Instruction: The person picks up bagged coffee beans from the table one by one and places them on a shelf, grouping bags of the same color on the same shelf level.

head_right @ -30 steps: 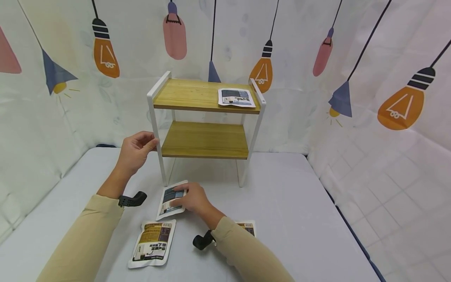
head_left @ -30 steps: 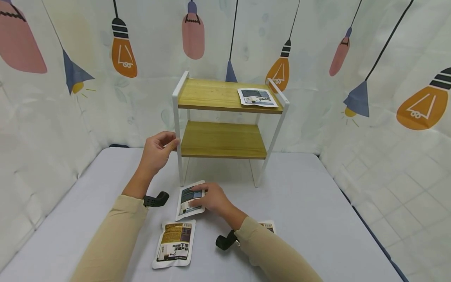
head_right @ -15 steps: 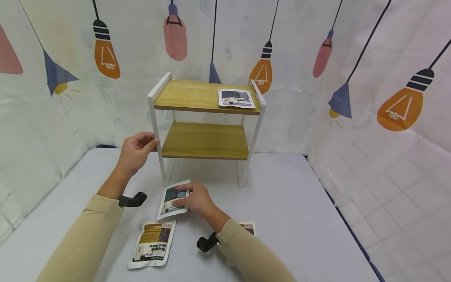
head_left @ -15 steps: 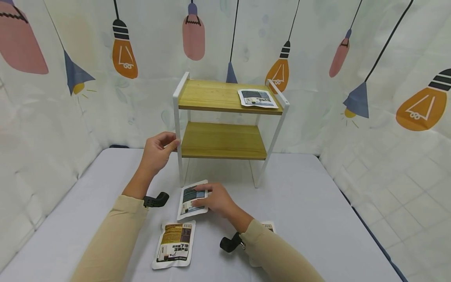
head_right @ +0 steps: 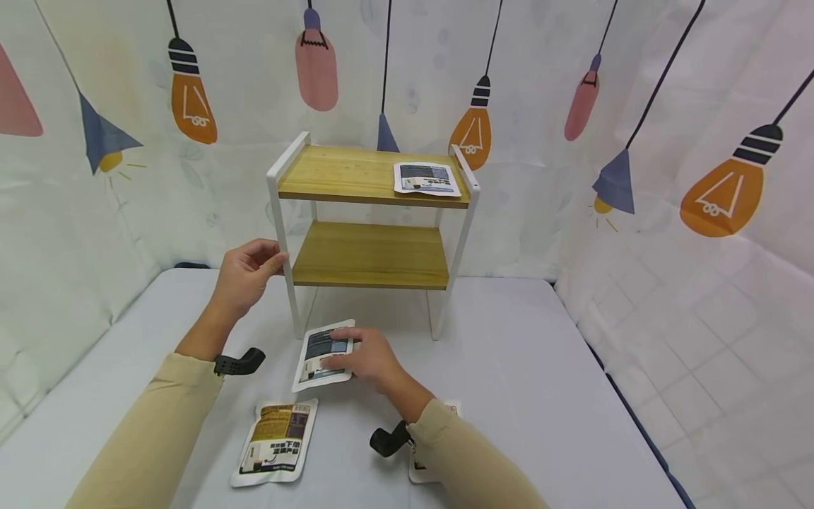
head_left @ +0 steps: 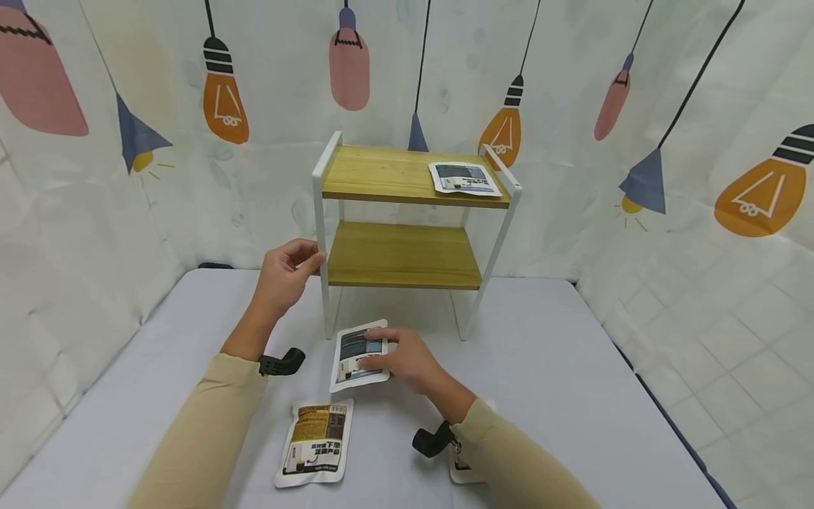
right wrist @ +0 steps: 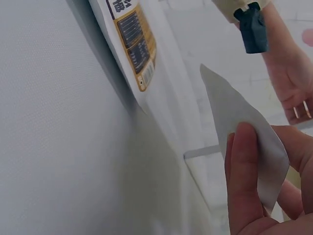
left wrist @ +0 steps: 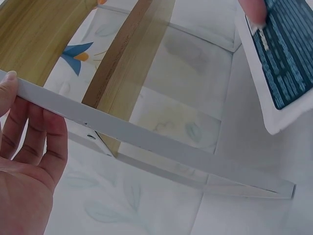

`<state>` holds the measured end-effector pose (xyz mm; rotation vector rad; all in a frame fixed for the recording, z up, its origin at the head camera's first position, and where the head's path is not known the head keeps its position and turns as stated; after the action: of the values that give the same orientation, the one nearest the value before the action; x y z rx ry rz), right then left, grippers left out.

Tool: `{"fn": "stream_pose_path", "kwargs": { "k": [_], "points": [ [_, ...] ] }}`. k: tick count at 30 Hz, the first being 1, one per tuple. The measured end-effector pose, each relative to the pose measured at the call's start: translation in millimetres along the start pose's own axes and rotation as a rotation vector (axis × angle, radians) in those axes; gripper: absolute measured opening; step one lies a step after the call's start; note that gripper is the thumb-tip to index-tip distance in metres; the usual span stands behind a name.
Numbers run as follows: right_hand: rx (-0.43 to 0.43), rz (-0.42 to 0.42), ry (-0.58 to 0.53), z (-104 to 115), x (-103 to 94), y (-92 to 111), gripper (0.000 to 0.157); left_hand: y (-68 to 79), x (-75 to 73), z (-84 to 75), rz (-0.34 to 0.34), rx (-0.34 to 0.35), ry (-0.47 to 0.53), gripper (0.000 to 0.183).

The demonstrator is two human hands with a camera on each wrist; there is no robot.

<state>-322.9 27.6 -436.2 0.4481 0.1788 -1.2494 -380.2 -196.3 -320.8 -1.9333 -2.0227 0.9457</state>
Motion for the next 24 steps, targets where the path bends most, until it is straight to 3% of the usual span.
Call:
{"fn": "stream_pose_path", "kwargs": {
  "k": [24],
  "points": [
    [-0.040,0.078,-0.168,13,-19.0,16,0.052,1.3,0.6,-1.5,0.007,-0.014,-0.012,0.031]
  ]
}}
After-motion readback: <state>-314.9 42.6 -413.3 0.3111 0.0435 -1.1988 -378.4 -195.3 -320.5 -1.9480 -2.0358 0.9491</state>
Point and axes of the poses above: each hand's wrist, its own y-axis away from the middle knuckle, its own x-axis out of the palm, z = x × y, the point moved 8 cm from there along -y, towards the middle knuckle, and after that the axes turned 5 degrees about x, right-handed, at the moved point
